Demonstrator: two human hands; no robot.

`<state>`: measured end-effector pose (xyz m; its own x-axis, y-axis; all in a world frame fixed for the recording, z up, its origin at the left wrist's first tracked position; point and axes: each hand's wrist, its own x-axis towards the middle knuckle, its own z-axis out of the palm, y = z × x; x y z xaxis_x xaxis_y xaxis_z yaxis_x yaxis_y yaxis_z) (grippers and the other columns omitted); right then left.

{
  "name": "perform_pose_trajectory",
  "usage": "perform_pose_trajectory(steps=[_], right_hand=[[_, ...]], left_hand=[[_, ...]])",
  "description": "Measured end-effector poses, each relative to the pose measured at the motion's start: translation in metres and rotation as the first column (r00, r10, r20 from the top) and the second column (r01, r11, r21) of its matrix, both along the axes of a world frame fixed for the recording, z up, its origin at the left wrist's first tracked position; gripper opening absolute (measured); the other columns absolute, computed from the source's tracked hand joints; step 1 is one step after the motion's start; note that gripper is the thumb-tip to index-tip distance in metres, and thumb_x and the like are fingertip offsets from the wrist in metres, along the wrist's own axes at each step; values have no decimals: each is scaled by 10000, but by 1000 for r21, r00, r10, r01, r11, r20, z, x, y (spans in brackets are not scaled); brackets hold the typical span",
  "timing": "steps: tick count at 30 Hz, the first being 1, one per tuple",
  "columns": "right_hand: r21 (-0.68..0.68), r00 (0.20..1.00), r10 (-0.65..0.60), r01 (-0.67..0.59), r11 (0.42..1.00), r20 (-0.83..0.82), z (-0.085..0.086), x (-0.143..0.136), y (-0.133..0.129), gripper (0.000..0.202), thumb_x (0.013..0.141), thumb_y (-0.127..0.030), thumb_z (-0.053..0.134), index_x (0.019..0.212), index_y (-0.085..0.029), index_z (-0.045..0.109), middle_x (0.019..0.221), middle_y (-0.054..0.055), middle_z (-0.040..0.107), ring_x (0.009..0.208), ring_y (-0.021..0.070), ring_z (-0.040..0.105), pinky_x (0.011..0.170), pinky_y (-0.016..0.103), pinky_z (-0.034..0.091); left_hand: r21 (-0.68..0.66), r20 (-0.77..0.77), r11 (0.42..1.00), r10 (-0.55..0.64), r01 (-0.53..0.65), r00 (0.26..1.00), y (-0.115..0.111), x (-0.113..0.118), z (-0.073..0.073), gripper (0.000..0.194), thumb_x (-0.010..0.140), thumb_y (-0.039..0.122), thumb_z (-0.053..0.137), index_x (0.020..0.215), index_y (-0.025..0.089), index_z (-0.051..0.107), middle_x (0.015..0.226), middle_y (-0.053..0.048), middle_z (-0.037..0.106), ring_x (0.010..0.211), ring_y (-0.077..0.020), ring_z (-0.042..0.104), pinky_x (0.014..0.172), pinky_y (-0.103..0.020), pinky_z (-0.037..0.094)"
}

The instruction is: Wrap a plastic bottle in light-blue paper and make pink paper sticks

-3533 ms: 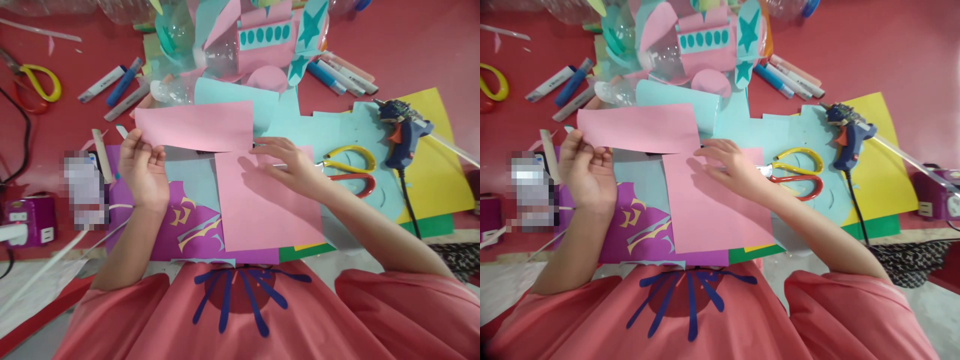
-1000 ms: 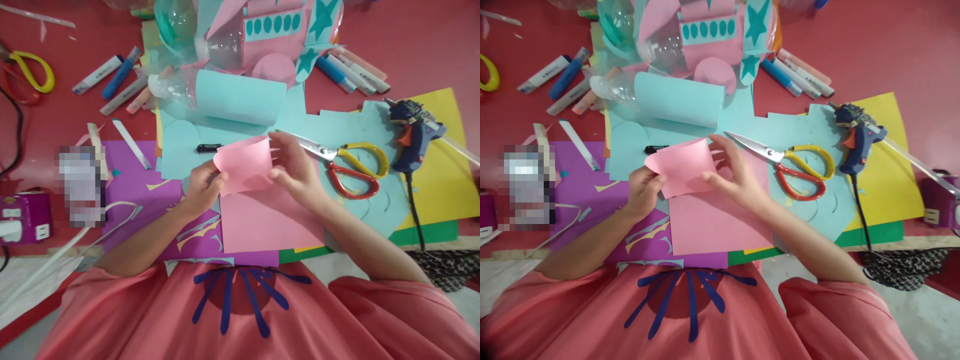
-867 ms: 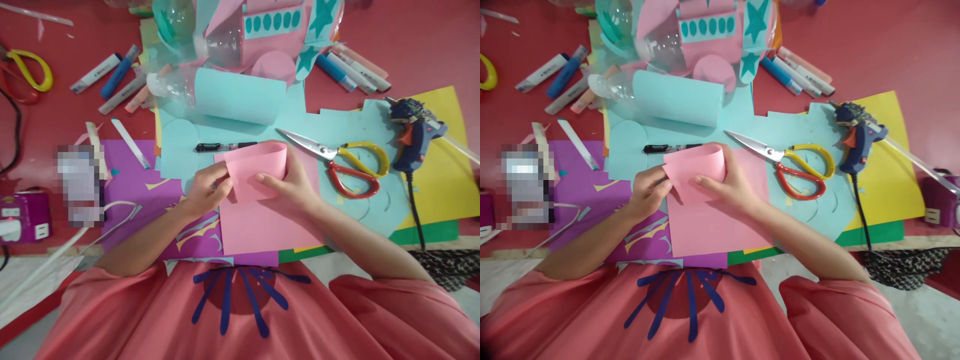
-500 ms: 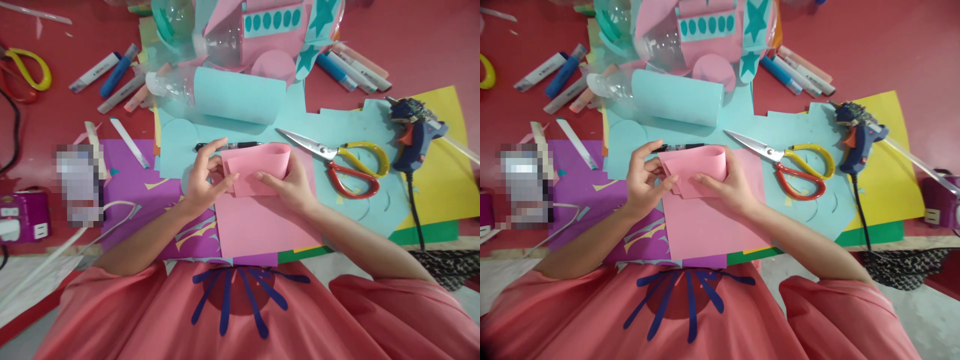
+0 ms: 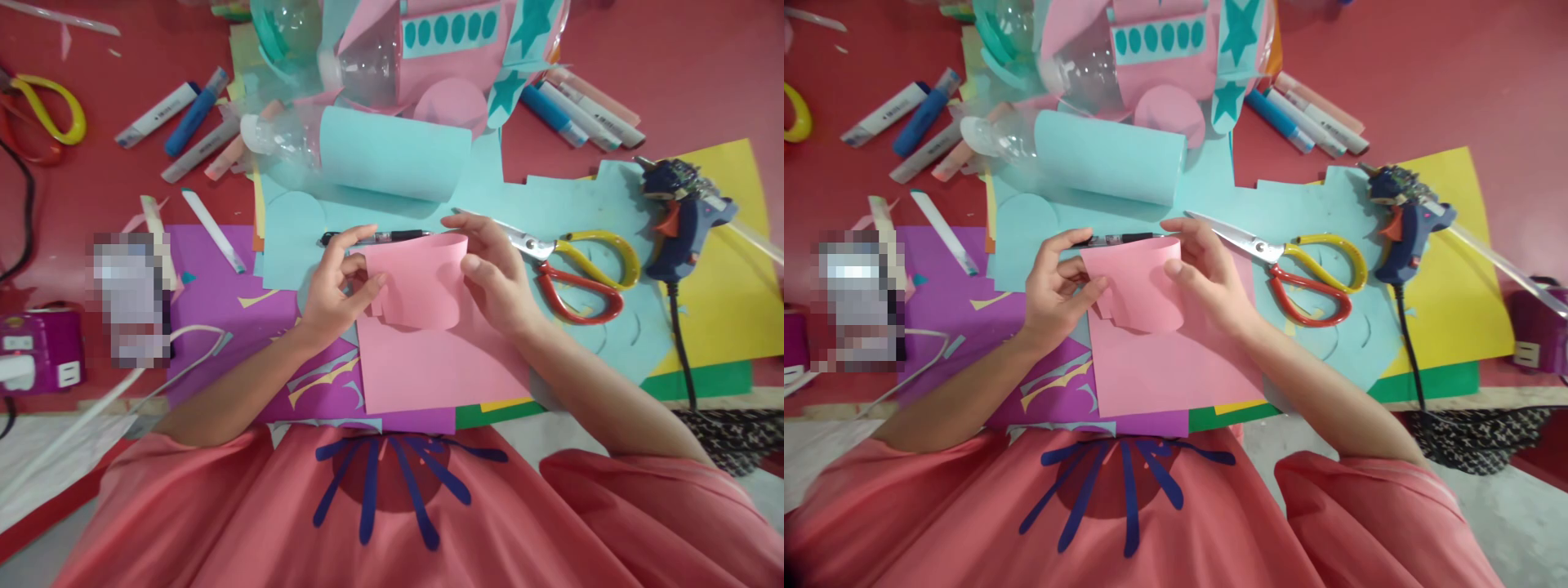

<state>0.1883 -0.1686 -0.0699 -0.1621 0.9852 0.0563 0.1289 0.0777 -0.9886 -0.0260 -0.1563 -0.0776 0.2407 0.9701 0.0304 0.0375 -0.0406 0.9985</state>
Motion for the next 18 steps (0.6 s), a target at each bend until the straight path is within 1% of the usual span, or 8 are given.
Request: perform_pose_trajectory(steps=[3, 6, 8, 11, 14, 18], right_hand=[[-17, 1000, 15, -15, 1000, 11, 5, -4, -3, 552, 806, -613, 602, 1219, -259, 508, 1123, 72, 625, 912, 203, 648, 688, 327, 568], [-83, 998, -53, 55, 995, 32, 11, -8, -5, 465, 781, -505, 684, 1147, -246, 562, 1164, 67, 628, 997, 212, 637, 780, 343, 572], [-98, 995, -89, 92, 991, 37, 13, -9, -5, 367, 772, -439, 702, 1058, -234, 596, 1111, 53, 646, 992, 210, 635, 810, 352, 567], [-83, 993, -100, 104, 991, 60, 14, -9, -4, 245, 774, -371, 694, 953, -226, 609, 1000, 32, 657, 938, 196, 633, 817, 359, 560], [-73, 990, -111, 118, 990, 89, 14, -9, -3, 202, 771, -340, 685, 912, -224, 601, 949, 20, 652, 894, 183, 625, 800, 353, 555], [-91, 988, -131, 138, 986, 83, 16, -10, -3, 188, 752, -311, 695, 884, -221, 595, 911, 8, 643, 863, 171, 618, 777, 335, 545]], left_hand=[[23, -20, 999, -23, 23, 1000, -2, 0, 1, 555, 716, 376, 801, 1203, 276, 554, 640, 54, 603, 522, -95, 537, 521, -223, 443], [22, -38, 998, -59, 60, 998, -3, -1, 2, 526, 751, 360, 770, 1222, 282, 549, 647, 47, 622, 520, -99, 550, 540, -229, 465], [11, -56, 997, -69, 70, 996, -4, -1, 3, 495, 778, 363, 739, 1226, 268, 552, 647, 38, 627, 535, -106, 561, 544, -229, 463], [-1, -82, 997, -76, 76, 994, -4, -1, 5, 413, 816, 369, 689, 1191, 239, 575, 653, 28, 620, 548, -101, 544, 534, -220, 427], [9, -93, 995, -102, 104, 990, -5, 0, 7, 356, 845, 365, 651, 1167, 230, 582, 639, 37, 590, 521, -83, 489, 504, -211, 373], [32, -106, 991, -127, 131, 986, -4, 1, 7, 342, 872, 385, 610, 1166, 216, 562, 630, 46, 555, 493, -70, 428, 470, -206, 324]])
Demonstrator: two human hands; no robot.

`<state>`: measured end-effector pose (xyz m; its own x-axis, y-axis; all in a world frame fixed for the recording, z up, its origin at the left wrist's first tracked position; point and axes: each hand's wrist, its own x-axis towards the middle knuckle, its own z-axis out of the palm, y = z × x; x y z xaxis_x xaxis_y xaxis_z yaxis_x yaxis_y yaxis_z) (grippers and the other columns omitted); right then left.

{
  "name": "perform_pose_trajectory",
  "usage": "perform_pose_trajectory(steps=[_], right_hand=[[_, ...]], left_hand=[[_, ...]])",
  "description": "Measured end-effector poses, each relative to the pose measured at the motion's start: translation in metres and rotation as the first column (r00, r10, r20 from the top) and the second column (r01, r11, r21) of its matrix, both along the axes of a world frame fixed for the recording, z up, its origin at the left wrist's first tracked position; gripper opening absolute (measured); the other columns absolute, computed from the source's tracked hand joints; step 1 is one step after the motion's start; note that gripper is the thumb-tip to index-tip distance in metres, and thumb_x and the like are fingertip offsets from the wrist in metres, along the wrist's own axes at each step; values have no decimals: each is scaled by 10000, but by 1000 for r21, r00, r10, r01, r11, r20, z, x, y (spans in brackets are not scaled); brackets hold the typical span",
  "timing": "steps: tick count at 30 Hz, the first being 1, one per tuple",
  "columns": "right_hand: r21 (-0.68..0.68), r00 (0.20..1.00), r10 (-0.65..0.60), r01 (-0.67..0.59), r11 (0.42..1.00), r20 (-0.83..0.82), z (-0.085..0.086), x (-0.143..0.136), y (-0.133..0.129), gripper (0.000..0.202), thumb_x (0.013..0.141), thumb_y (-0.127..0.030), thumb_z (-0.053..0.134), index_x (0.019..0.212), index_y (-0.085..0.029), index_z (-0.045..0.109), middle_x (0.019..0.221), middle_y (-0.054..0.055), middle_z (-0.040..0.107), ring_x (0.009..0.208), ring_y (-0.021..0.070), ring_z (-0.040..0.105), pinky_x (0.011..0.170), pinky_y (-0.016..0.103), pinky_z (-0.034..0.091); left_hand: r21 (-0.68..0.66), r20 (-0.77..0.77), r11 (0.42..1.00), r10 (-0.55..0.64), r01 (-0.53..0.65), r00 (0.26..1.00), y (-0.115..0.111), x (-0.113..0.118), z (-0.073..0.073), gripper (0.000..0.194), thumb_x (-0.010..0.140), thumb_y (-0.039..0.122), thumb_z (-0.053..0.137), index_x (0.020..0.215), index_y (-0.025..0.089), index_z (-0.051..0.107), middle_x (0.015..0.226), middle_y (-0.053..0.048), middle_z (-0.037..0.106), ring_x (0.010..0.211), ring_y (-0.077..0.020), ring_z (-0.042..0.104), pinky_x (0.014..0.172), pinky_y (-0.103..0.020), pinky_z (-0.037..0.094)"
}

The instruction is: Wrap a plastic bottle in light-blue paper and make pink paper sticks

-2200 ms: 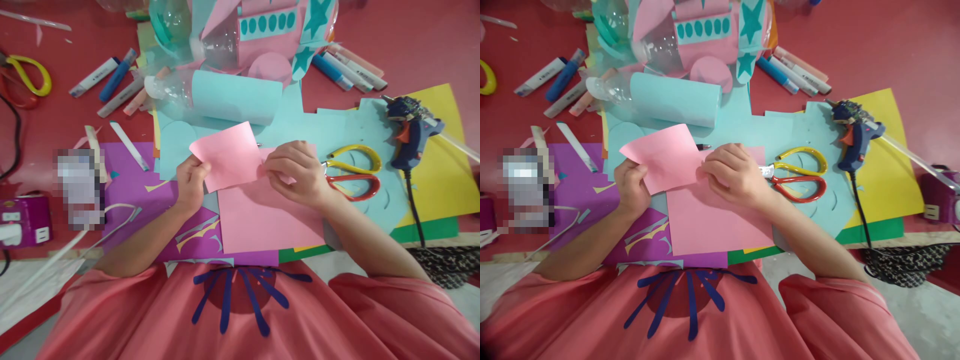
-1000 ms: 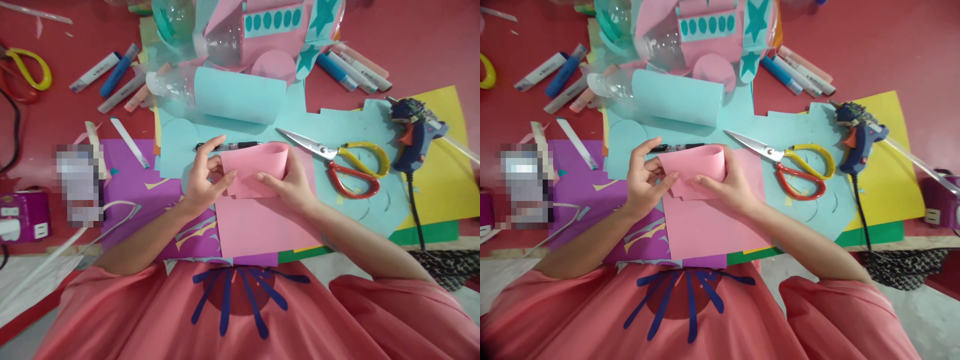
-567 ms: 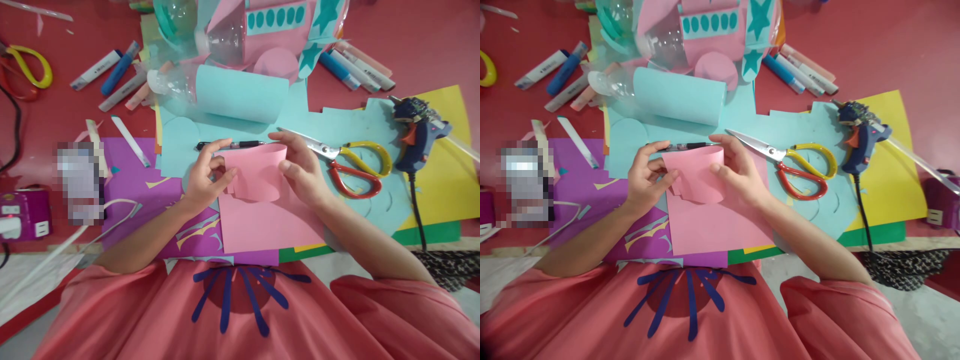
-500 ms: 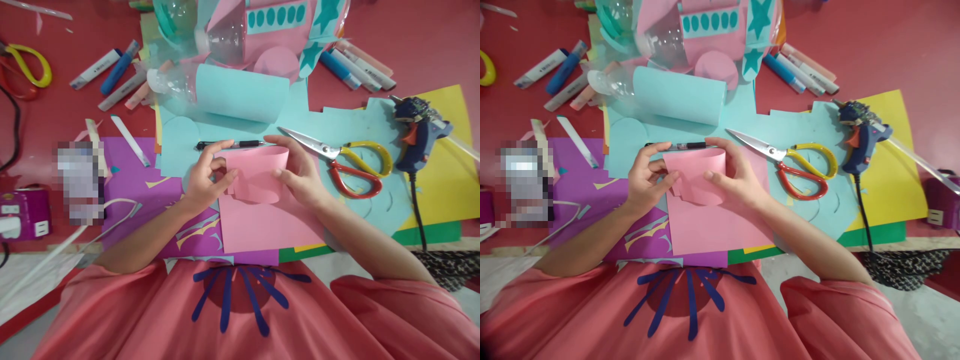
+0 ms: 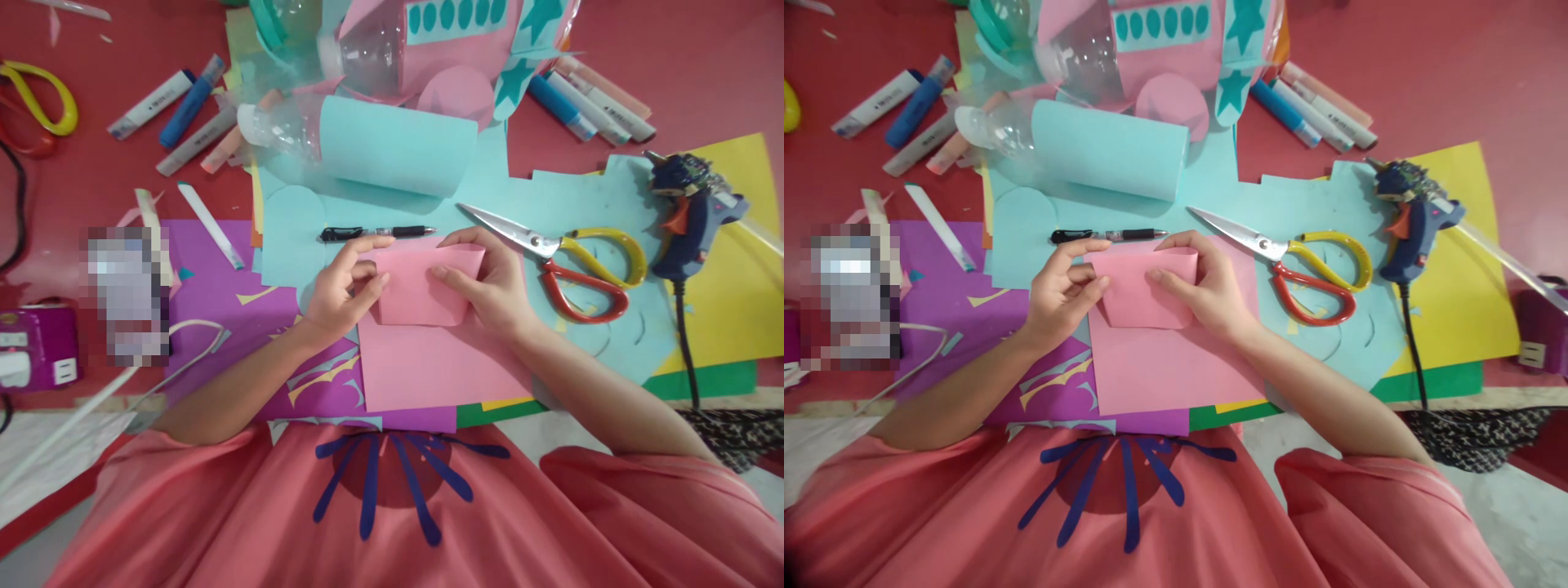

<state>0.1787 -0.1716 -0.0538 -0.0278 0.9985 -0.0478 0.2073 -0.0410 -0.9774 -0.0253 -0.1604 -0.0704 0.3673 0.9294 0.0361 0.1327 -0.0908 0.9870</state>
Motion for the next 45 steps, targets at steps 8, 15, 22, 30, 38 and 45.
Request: perform_pose_trajectory(steps=[8, 15, 22, 30, 38, 45], right_hand=[[-31, 999, -25, 24, 999, -41, 0, 0, 0, 205, 733, -333, 730, 851, -230, 597, 863, -7, 622, 806, 152, 604, 688, 298, 527], [-17, 999, -36, 36, 999, -21, 0, 0, 0, 219, 736, -373, 734, 826, -231, 594, 831, -10, 621, 775, 145, 602, 663, 291, 526], [-10, 1000, -20, 20, 1000, -10, -1, 1, -1, 232, 766, -410, 725, 826, -234, 584, 829, -2, 617, 771, 158, 610, 658, 313, 529], [-34, 1000, -10, 10, 999, -12, 0, 2, -1, 204, 770, -386, 713, 834, -240, 585, 839, 0, 609, 786, 169, 602, 677, 330, 525], [-17, 999, -31, 30, 999, -27, 1, 0, 0, 196, 746, -356, 720, 813, -229, 585, 814, -14, 602, 770, 144, 593, 669, 301, 513], [-21, 999, -27, 26, 999, -21, 2, 0, -1, 222, 750, -378, 721, 813, -223, 576, 817, -15, 604, 768, 140, 592, 663, 293, 509]], left_hand=[[46, -5, 998, -43, 43, 999, 1, -1, -2, 283, 915, 327, 548, 1186, 247, 543, 550, 68, 446, 447, -66, 322, 433, -210, 264], [67, -9, 996, -52, 52, 999, 2, -1, -1, 265, 919, 286, 534, 1180, 240, 535, 554, 71, 442, 441, -59, 305, 425, -207, 246], [79, -15, 995, -53, 54, 999, 1, -1, -1, 263, 907, 241, 535, 1169, 237, 546, 525, 84, 393, 436, -61, 300, 419, -203, 240], [78, -21, 996, -47, 48, 999, 1, -2, 1, 255, 908, 235, 538, 1163, 237, 552, 517, 87, 376, 430, -58, 284, 414, -206, 222], [82, -19, 996, -45, 47, 999, 1, -2, 0, 258, 910, 237, 535, 1168, 237, 551, 527, 86, 381, 437, -61, 295, 425, -206, 235], [50, -36, 998, -37, 38, 999, 1, -2, 0, 258, 915, 304, 541, 1162, 231, 556, 524, 83, 364, 433, -67, 289, 428, -219, 236]])
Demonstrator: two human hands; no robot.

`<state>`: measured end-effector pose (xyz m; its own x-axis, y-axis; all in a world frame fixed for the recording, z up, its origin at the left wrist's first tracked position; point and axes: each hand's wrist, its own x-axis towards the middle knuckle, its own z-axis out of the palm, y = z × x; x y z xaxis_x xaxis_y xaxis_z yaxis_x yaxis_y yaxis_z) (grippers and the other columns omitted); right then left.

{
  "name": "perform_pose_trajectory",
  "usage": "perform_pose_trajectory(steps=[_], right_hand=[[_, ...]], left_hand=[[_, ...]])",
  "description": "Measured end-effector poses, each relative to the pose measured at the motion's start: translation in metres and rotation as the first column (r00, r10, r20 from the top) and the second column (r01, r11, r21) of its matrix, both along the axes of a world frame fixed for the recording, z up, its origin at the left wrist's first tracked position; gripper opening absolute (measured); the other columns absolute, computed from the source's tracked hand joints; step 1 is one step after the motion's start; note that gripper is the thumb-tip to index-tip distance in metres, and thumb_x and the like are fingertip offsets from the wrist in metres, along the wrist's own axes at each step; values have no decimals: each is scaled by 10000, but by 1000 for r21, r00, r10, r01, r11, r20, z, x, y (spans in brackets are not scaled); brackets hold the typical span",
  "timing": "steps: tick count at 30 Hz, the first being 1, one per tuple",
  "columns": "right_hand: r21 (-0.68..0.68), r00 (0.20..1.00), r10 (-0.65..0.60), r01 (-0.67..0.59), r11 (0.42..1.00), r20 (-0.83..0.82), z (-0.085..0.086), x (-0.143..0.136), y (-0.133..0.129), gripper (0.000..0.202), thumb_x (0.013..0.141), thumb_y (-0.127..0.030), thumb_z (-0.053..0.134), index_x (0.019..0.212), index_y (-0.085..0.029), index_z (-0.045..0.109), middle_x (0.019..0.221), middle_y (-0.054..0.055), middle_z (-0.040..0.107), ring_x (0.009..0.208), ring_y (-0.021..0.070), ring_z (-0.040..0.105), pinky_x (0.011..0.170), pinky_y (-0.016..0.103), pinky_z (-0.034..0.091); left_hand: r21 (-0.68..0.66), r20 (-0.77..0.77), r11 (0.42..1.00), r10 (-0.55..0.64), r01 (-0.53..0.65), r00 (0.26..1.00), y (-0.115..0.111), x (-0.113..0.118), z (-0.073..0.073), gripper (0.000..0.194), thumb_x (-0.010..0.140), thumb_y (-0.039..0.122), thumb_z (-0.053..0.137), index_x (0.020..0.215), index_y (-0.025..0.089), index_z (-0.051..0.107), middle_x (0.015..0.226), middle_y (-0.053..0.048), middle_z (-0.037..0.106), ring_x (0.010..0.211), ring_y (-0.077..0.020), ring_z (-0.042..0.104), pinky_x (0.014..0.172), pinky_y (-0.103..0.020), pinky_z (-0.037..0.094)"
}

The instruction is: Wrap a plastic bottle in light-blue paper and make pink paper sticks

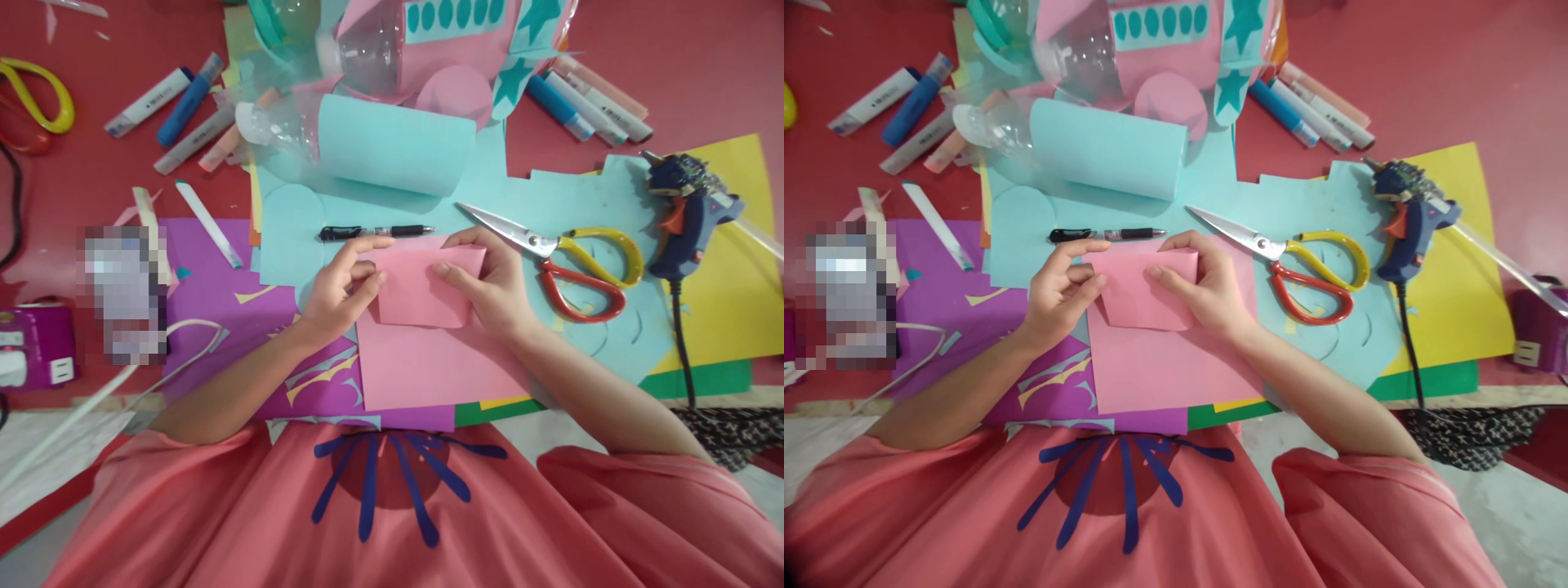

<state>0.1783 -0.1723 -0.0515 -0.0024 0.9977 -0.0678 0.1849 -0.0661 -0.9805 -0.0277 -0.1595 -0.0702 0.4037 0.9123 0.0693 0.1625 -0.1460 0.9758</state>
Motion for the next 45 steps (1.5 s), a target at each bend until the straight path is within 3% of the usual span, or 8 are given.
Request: perform_pose_trajectory(steps=[7, 11, 15, 20, 25, 30, 36, 45], right_hand=[[-4, 1000, -14, 14, 1000, 2, 0, -1, 0, 230, 735, -381, 740, 807, -230, 583, 824, -7, 613, 793, 151, 598, 685, 302, 527], [-3, 1000, -3, 3, 1000, -27, 0, 0, 1, 249, 748, -419, 734, 833, -245, 577, 801, -7, 608, 709, 144, 593, 594, 302, 526], [-30, 994, 24, -28, 999, -111, -2, 2, 2, 272, 776, -403, 702, 963, -278, 549, 720, -38, 578, 595, 122, 565, 528, 292, 499], [20, 992, 19, -17, 1000, -128, -4, 5, 3, 343, 788, -347, 671, 1060, -292, 470, 758, -47, 567, 628, 119, 586, 592, 311, 517], [72, 996, -3, 9, 997, -84, -8, 5, 4, 217, 791, -294, 643, 890, -282, 449, 748, -56, 562, 628, 110, 580, 610, 327, 523], [179, 1000, 5, 0, 984, -25, -3, 2, 3, 50, 830, -261, 604, 783, -259, 588, 753, -24, 649, 692, 135, 617, 626, 342, 542], [127, 999, 49, -50, 991, 6, 2, 3, 3, 47, 809, -261, 626, 815, -254, 673, 816, -20, 722, 743, 141, 656, 658, 327, 569], [74, 999, 11, -8, 997, -31, 1, 4, 4, 112, 769, -175, 650, 831, -254, 698, 829, -31, 726, 705, 127, 655, 645, 322, 587]], left_hand=[[1, 11, 1000, 14, -14, 1000, -1, 1, 2, 245, 908, 311, 546, 1141, 238, 566, 517, 82, 378, 428, -78, 290, 438, -232, 257], [11, -14, 998, 60, -60, 998, -1, 0, 4, 281, 909, 379, 551, 1144, 226, 567, 510, 81, 380, 442, -83, 345, 459, -231, 313], [84, -11, 987, 139, -137, 990, 4, -2, 6, 308, 902, 434, 568, 1131, 228, 567, 518, 77, 412, 461, -80, 388, 491, -227, 371], [214, -8, 951, 232, -225, 973, 12, -6, 4, 345, 886, 480, 581, 1125, 232, 560, 638, 47, 510, 494, -72, 456, 483, -215, 400], [215, -54, 946, 258, -242, 965, 14, -9, 2, 380, 883, 498, 577, 1157, 237, 537, 677, 37, 529, 499, -77, 467, 489, -219, 416], [212, -77, 945, 272, -250, 959, 14, -11, -2, 398, 891, 514, 558, 1185, 248, 520, 656, 38, 512, 499, -85, 457, 480, -224, 388], [262, -108, 930, 294, -258, 950, 17, -13, -7, 415, 911, 532, 511, 1199, 233, 505, 745, 16, 548, 511, -70, 446, 484, -213, 362], [274, -114, 925, 303, -263, 946, 19, -15, -7, 402, 909, 510, 524, 1213, 247, 498, 797, 6, 578, 531, -77, 465, 493, -225, 345]])
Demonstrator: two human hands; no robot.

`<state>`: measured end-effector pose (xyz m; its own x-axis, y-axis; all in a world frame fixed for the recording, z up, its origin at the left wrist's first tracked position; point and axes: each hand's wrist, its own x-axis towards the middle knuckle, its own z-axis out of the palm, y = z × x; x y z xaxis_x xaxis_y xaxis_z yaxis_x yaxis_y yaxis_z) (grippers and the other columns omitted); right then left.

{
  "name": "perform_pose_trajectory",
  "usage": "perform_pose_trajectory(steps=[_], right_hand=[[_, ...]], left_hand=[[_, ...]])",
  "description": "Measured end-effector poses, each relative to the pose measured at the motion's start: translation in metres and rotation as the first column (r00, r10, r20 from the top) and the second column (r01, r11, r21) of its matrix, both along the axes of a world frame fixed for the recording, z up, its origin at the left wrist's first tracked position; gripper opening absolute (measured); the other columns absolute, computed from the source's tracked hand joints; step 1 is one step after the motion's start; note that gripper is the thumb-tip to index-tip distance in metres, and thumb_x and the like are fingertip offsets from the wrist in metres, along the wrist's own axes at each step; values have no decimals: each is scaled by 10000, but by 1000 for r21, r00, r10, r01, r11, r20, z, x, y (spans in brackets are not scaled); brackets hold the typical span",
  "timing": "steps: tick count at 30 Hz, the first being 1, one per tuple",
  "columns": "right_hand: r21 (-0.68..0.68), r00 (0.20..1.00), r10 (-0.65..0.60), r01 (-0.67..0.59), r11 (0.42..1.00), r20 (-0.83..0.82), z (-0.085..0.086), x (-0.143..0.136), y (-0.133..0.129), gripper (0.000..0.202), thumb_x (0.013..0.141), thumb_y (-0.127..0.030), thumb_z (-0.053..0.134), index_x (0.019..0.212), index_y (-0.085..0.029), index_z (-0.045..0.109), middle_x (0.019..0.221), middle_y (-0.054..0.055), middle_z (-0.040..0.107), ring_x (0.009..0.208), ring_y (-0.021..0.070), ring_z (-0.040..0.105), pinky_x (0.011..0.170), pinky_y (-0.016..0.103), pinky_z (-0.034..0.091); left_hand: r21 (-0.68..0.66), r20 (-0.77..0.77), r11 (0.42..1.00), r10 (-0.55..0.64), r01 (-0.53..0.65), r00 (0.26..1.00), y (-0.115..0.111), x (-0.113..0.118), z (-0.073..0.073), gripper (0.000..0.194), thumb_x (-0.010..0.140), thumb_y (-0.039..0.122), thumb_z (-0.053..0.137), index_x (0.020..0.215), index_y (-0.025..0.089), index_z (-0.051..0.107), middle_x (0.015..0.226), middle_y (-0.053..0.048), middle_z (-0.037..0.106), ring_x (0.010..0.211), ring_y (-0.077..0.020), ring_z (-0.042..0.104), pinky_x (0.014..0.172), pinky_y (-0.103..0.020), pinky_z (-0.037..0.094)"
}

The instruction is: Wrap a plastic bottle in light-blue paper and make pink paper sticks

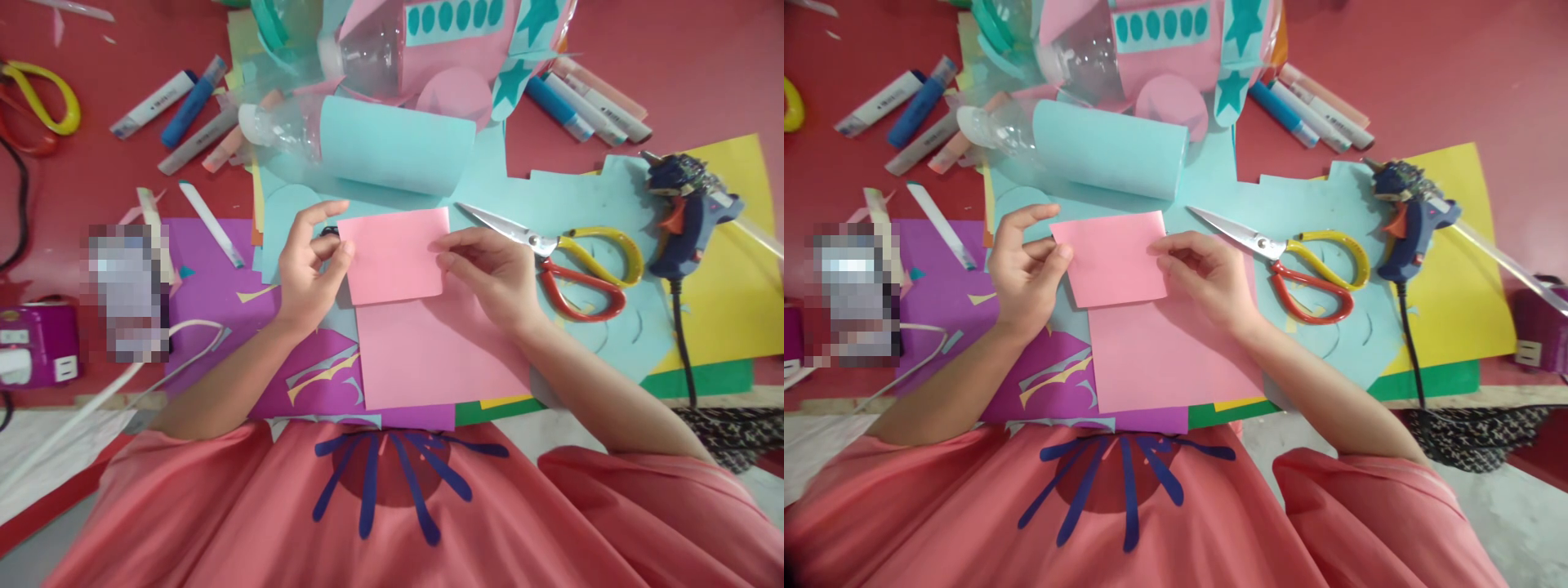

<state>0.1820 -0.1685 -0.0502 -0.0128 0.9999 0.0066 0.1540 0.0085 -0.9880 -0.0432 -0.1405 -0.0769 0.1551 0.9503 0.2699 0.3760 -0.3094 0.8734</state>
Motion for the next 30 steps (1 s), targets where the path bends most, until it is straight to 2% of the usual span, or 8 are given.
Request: perform_pose_trajectory(steps=[9, 15, 22, 26, 30], right_hand=[[27, 999, 43, -44, 999, 10, -3, 3, 2, 233, 772, -211, 667, 980, -306, 713, 1028, -24, 700, 663, 109, 606, 600, 316, 571], [14, 991, 136, -136, 991, -18, -5, 5, 1, 386, 798, -206, 643, 1162, -333, 651, 1326, -2, 587, 571, 62, 534, 546, 293, 556], [15, 967, 250, -249, 968, -58, -5, 9, 1, 524, 803, -158, 624, 1278, -374, 573, 1430, 3, 503, 587, 47, 526, 594, 286, 574], [7, 946, 315, -316, 949, -69, -7, 11, 2, 591, 817, -164, 614, 1355, -380, 501, 1499, 20, 420, 616, 45, 537, 620, 273, 583], [1, 904, 412, -414, 910, -110, -6, 13, 2, 642, 869, -162, 557, 1440, -395, 381, 1585, 26, 264, 620, 20, 560, 628, 256, 597]], left_hand=[[-18, 10, 1000, 4, -4, 1000, 1, -1, 2, 397, 900, 508, 540, 1213, 265, 503, 930, -25, 647, 519, -74, 470, 468, -234, 325], [-17, 23, 1000, -12, 12, 1000, 3, -2, 2, 402, 907, 502, 540, 1219, 251, 495, 814, 0, 617, 490, -61, 425, 475, -224, 315], [-31, 29, 999, 21, -20, 999, 4, -2, 6, 358, 896, 494, 553, 1180, 279, 513, 955, -30, 657, 487, -67, 427, 469, -249, 329], [-23, 52, 1000, 17, -16, 999, 5, -3, 5, 351, 894, 485, 561, 1176, 280, 520, 783, 12, 608, 463, -65, 381, 469, -243, 323], [-2, 56, 999, 39, -39, 998, 7, -3, 2, 379, 875, 505, 576, 1167, 267, 537, 646, 48, 510, 428, -55, 319, 446, -226, 300]])
